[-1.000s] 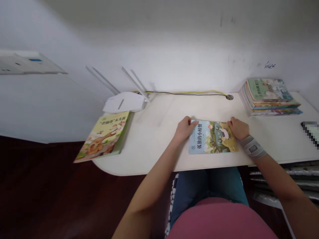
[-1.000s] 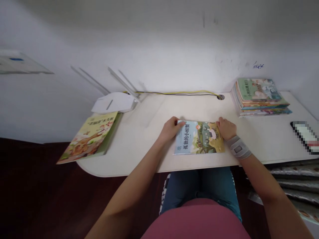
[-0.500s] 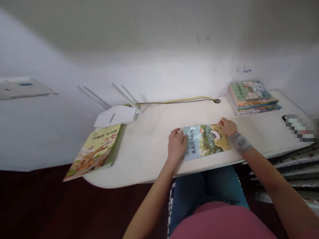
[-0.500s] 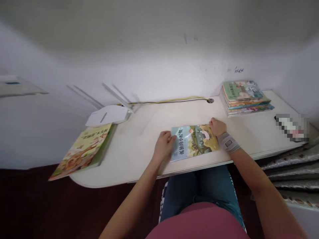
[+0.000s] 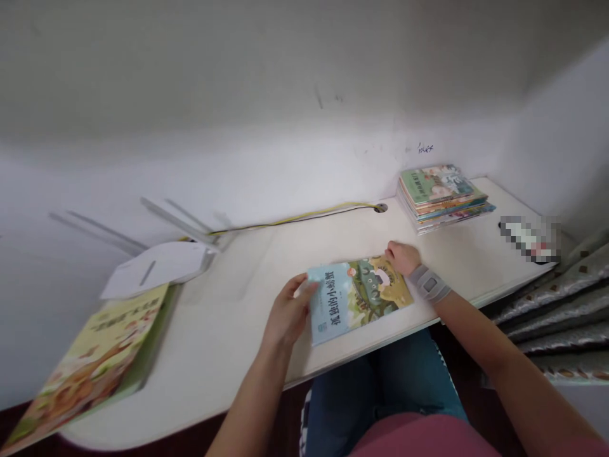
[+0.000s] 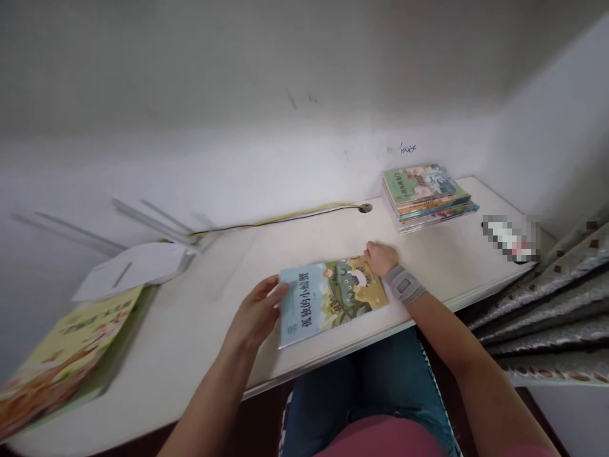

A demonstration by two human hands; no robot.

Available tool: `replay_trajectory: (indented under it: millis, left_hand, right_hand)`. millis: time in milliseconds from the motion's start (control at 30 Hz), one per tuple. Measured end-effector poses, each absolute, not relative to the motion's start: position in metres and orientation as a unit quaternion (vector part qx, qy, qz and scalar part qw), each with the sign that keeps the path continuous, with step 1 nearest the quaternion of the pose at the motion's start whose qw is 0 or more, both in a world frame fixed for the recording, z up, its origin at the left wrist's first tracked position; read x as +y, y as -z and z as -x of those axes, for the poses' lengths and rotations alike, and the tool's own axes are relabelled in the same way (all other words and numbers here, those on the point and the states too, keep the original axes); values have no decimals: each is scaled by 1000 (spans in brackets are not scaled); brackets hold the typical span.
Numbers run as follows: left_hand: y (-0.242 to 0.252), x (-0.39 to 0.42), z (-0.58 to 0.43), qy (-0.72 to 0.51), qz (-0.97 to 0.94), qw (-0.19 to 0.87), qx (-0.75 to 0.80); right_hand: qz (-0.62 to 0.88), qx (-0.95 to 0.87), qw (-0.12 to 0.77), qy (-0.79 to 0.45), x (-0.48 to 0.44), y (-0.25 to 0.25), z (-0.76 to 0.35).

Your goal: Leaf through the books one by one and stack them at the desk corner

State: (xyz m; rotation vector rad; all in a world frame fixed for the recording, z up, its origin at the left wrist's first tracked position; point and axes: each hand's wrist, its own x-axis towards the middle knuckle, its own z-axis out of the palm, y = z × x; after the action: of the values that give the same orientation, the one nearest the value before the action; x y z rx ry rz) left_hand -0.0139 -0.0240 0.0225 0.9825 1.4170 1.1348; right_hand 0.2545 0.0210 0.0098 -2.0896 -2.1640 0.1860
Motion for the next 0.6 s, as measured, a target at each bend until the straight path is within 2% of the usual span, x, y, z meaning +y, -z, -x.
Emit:
replay_trajectory:
  millis: [133,300,400,533,600]
  left_hand:
    - [-34,-19,10,-566,-239,533,582]
    - [-34,-18,10,-397,-285,659,572]
    - [-42,-13,11,-426,-373,590,576]
    - [-68,22,2,-546,-459,451,537]
    - [-80,54,-18,-598,-455,430,500]
  right_hand:
    - [688,-720,65,-65,23,-6,-251]
    - [688,-719,68,-78,26,-5,-251]
    - [688,-716,75,-92,28,-7,-257]
    - [689,-711,86,-108,28,-10,-263]
    - [688,-712,86,-115,28,-11,-262]
